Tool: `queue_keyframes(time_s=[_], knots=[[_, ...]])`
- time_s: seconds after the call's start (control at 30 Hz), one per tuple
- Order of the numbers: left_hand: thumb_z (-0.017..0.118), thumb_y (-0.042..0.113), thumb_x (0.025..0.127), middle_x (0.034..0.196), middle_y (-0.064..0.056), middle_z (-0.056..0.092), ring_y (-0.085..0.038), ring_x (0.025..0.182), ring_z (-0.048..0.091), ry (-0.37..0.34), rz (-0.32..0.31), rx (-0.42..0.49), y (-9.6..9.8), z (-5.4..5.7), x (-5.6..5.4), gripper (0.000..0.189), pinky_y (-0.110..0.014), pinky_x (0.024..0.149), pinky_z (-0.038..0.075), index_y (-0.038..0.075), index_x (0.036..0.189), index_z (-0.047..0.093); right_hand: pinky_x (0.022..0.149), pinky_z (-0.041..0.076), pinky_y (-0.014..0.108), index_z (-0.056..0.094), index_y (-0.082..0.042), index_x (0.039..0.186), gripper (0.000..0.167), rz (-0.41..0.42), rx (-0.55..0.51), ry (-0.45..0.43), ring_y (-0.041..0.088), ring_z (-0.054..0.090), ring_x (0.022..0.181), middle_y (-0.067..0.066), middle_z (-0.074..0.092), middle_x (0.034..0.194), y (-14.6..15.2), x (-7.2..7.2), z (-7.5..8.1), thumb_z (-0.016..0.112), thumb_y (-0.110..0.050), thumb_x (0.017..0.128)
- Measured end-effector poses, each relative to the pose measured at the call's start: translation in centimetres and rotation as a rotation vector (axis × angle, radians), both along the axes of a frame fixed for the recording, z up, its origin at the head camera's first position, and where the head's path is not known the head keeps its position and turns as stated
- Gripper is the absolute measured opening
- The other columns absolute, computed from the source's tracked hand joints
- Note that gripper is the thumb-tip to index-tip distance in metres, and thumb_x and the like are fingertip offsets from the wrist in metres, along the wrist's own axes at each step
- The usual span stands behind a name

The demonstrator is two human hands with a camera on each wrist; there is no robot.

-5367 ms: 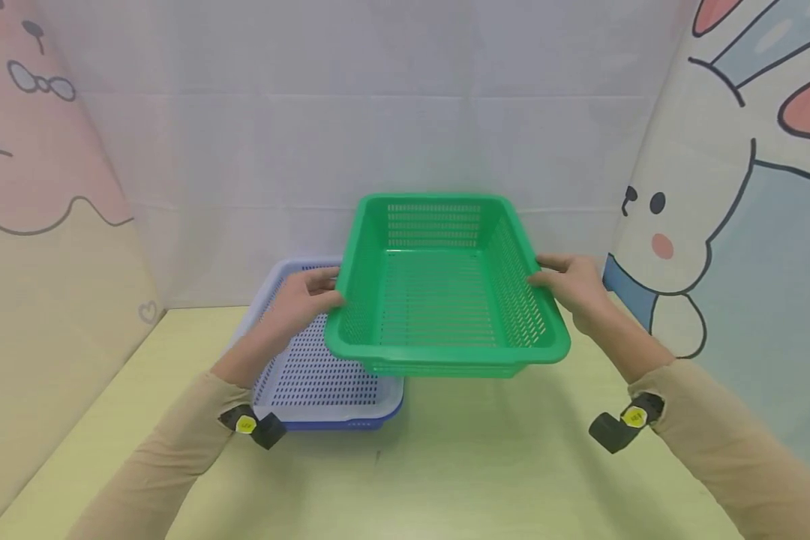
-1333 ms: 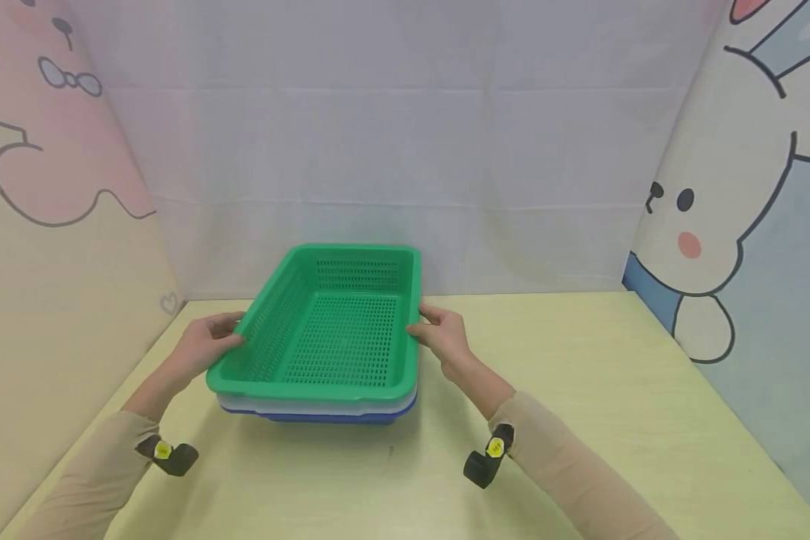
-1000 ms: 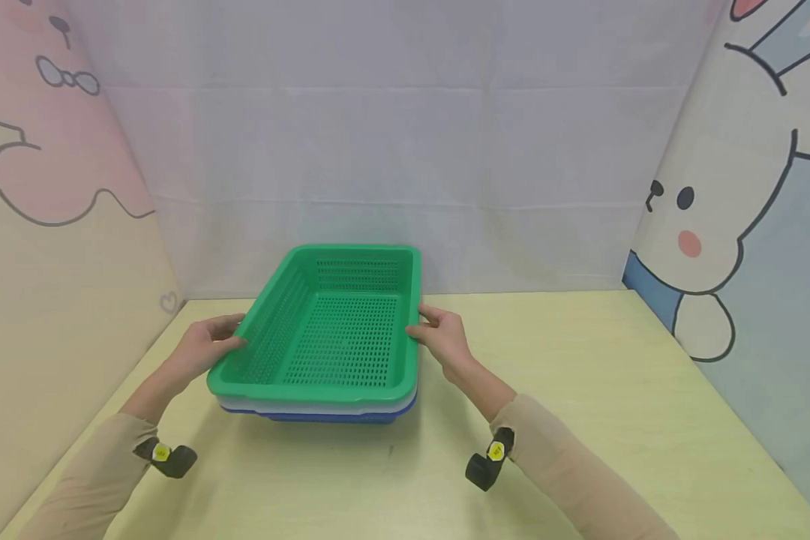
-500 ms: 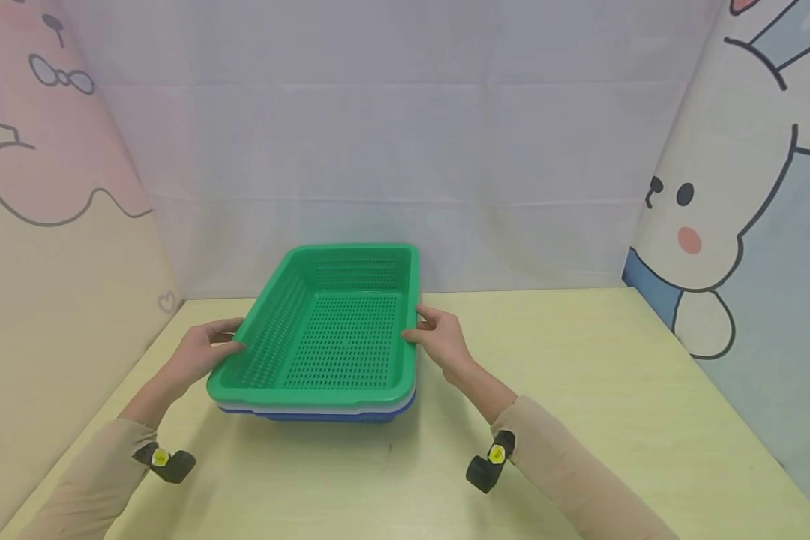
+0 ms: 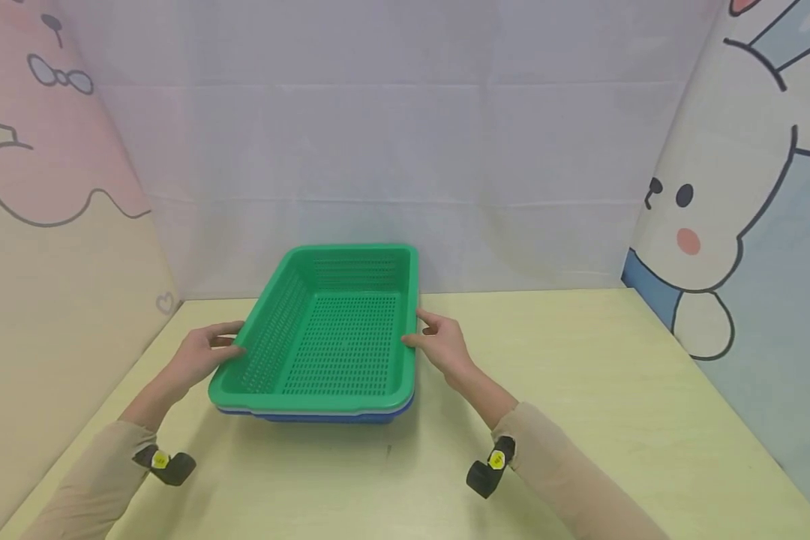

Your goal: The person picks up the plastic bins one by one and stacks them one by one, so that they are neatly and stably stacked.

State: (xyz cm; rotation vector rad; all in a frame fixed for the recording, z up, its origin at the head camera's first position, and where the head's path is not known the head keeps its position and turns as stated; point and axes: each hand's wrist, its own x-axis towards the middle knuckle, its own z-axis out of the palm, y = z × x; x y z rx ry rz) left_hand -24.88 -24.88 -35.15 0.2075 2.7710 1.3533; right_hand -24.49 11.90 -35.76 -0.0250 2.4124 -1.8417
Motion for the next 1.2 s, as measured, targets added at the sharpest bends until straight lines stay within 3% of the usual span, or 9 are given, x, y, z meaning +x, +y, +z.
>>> queue_keyframes(time_s=[0.17, 0.4, 0.53, 0.8, 1.2], knots=[[0.057, 0.01, 0.086, 0.127, -0.03, 0.043, -0.04, 0.111, 0.049, -0.026, -0.011, 0.034, -0.4, -0.5, -0.3, 0.056, -0.038, 0.08, 0.051, -0.008, 0.135, 0.035, 0.104, 0.026, 0.051, 0.035, -0.003, 0.139, 0.062, 0.014, -0.052, 0.002, 0.031, 0.05, 0.115, 0.018, 0.046, 0.132, 0.0, 0.1, -0.6, 0.061, -0.01, 0.083], [0.057, 0.012, 0.087, 0.126, -0.029, 0.046, -0.039, 0.112, 0.049, -0.026, -0.016, 0.091, -0.7, -0.9, -0.3, 0.056, -0.04, 0.085, 0.049, -0.006, 0.135, 0.034, 0.092, 0.044, 0.04, 0.031, -0.001, 0.14, 0.06, 0.049, -0.129, -0.035, 0.028, 0.05, 0.116, 0.013, 0.032, 0.144, -0.1, -0.2, -1.4, 0.056, -0.012, 0.086], [0.058, 0.015, 0.088, 0.129, -0.028, 0.044, -0.038, 0.113, 0.049, -0.048, -0.037, 0.106, -0.9, -0.9, -0.3, 0.059, -0.038, 0.084, 0.049, -0.005, 0.137, 0.033, 0.089, 0.046, 0.038, 0.03, -0.003, 0.141, 0.06, 0.063, -0.158, -0.029, 0.028, 0.048, 0.118, 0.013, 0.033, 0.143, 0.1, -0.3, -1.6, 0.055, -0.011, 0.087], [0.059, 0.02, 0.089, 0.136, -0.026, 0.036, -0.037, 0.115, 0.046, -0.102, -0.094, 0.157, -1.1, -0.5, 0.0, 0.063, -0.03, 0.081, 0.049, -0.004, 0.139, 0.029, 0.077, 0.051, 0.029, 0.035, -0.004, 0.139, 0.057, 0.031, -0.169, -0.012, 0.015, 0.058, 0.102, 0.012, 0.037, 0.141, 0.0, -0.2, -1.7, 0.056, -0.01, 0.087], [0.059, 0.02, 0.089, 0.138, -0.024, 0.035, -0.037, 0.118, 0.044, -0.119, -0.113, 0.165, 0.7, -0.6, 0.0, 0.063, -0.036, 0.085, 0.048, -0.003, 0.14, 0.029, 0.071, 0.05, 0.023, 0.036, -0.004, 0.138, 0.055, -0.012, -0.168, 0.014, 0.003, 0.058, 0.09, 0.011, 0.036, 0.142, 1.8, 0.2, -2.1, 0.055, -0.008, 0.086]])
